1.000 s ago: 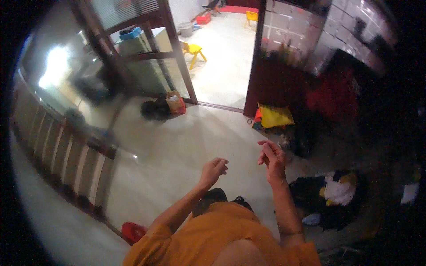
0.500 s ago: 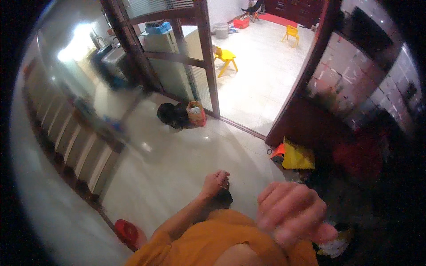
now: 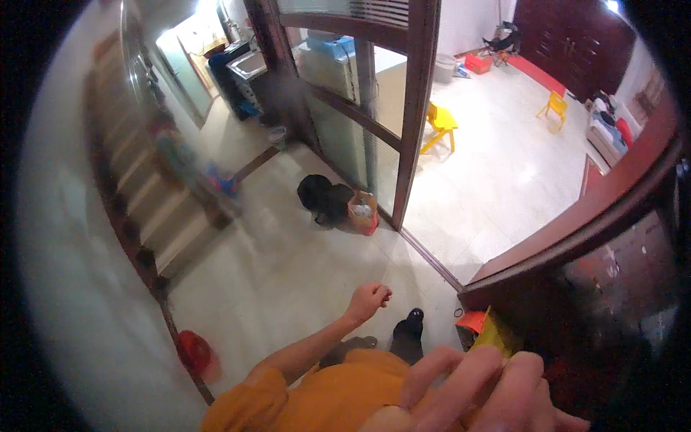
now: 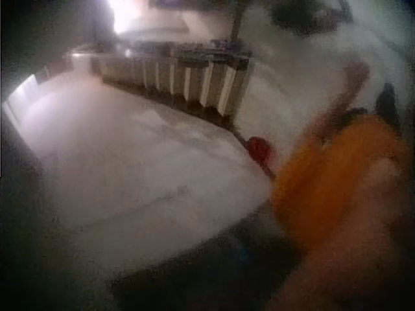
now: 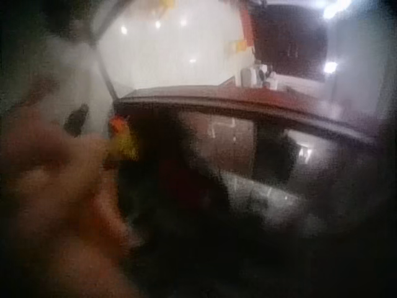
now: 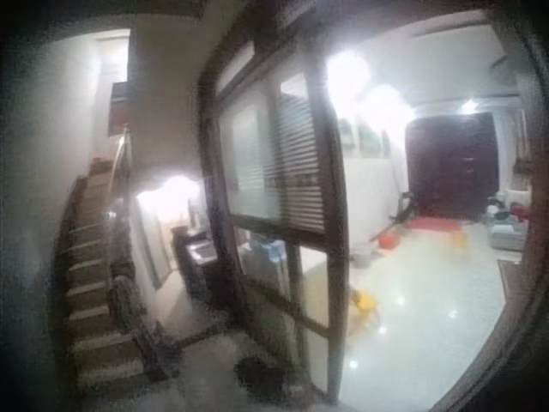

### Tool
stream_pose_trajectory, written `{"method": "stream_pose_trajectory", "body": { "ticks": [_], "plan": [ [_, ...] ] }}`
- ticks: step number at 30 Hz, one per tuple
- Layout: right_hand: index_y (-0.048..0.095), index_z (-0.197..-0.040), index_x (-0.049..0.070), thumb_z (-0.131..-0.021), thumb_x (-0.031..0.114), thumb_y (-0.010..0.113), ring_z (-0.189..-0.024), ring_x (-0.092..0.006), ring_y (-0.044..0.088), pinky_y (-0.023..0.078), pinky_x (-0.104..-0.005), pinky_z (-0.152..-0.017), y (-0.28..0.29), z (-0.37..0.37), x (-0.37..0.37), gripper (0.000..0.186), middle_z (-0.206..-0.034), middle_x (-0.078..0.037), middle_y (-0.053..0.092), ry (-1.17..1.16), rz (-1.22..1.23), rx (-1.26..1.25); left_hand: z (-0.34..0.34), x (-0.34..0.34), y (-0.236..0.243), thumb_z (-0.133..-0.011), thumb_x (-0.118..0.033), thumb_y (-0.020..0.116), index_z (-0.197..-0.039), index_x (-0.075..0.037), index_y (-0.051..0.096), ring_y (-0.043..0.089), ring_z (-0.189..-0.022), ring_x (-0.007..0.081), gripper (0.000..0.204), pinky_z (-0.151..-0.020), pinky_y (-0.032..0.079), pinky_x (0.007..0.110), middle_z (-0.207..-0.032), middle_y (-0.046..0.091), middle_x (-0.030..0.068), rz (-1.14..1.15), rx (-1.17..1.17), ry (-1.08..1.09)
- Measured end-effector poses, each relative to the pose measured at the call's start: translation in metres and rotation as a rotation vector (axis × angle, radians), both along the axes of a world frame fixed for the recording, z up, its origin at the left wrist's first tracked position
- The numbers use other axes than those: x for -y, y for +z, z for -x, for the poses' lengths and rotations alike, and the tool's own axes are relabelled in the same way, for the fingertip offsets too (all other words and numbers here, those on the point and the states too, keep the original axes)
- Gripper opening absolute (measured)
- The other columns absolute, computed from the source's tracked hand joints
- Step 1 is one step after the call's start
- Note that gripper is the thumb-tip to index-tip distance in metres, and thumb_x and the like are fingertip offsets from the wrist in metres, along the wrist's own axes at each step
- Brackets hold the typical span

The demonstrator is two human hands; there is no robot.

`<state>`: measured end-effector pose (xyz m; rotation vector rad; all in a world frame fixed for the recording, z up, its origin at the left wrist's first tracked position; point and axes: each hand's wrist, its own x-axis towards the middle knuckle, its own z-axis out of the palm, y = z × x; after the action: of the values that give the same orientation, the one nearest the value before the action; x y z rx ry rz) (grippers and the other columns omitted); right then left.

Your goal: The person fills a red basin with water at a sink, then moves to a clothes rack. They place a white cloth on a hanger and hang it on the rack, followed by hanging a white shirt on another hanger.

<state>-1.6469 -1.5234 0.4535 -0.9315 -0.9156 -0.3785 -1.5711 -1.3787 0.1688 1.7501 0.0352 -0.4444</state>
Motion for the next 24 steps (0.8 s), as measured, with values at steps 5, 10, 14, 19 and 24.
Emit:
{"method": "stream_pose_trajectory", "body": {
  "ticks": [5,10,14,19,24],
  "plan": [
    [0.062,-0.094,0.007,-0.092,0.044,0.044,-0.073,-0.0252,0.056,0.044,-0.0360,-0.065,0.006,-0.070,0.035,0.041,-0.092,-0.017,0.060,0.195,0.029,0.087,-0.059,0.041,-0.013,-0.093,-0.023,0.047,-0.088,0.002,0.063,0.061,-0.064,0.0126,0.031,-0.060,0.048,0.027,-0.075,0.064,0.0068,-0.032,0.206,0.028],
    [0.063,-0.094,0.007,-0.092,0.044,0.044,-0.073,-0.0253,0.056,0.044,-0.0360,-0.066,0.011,-0.152,0.050,0.041,-0.092,-0.017,0.060,0.381,0.001,0.132,-0.104,0.040,0.011,-0.093,-0.024,0.046,-0.087,0.000,0.063,0.061,-0.063,0.0129,0.030,-0.061,0.050,0.028,-0.075,0.064,0.0072,-0.181,0.118,0.146],
    [0.063,-0.093,0.007,-0.092,0.044,0.044,-0.073,-0.0253,0.056,0.044,-0.0359,-0.066,0.013,-0.211,0.039,0.042,-0.092,-0.017,0.060,0.469,-0.057,0.169,-0.122,0.021,-0.010,-0.092,-0.024,0.046,-0.086,0.001,0.063,0.061,-0.063,0.0127,0.031,-0.061,0.050,0.028,-0.074,0.064,0.0069,-0.136,0.084,0.310],
    [0.063,-0.093,0.007,-0.092,0.044,0.044,-0.074,-0.0254,0.057,0.045,-0.0358,-0.066,0.021,-0.275,-0.007,0.042,-0.092,-0.017,0.060,0.513,-0.137,0.228,-0.146,-0.034,-0.016,-0.092,-0.023,0.046,-0.086,0.002,0.063,0.061,-0.063,0.0134,0.031,-0.060,0.049,0.028,-0.072,0.064,0.0074,-0.123,0.002,0.397],
    [0.063,-0.093,0.006,-0.092,0.044,0.044,-0.074,-0.0255,0.057,0.045,-0.0358,-0.067,0.015,-0.332,-0.099,0.042,-0.092,-0.016,0.060,0.562,-0.145,0.220,-0.195,-0.130,-0.022,-0.092,-0.023,0.046,-0.083,0.001,0.063,0.060,-0.065,0.0136,0.030,-0.060,0.048,0.028,-0.073,0.064,0.0076,-0.201,0.066,0.525]
  ]
}}
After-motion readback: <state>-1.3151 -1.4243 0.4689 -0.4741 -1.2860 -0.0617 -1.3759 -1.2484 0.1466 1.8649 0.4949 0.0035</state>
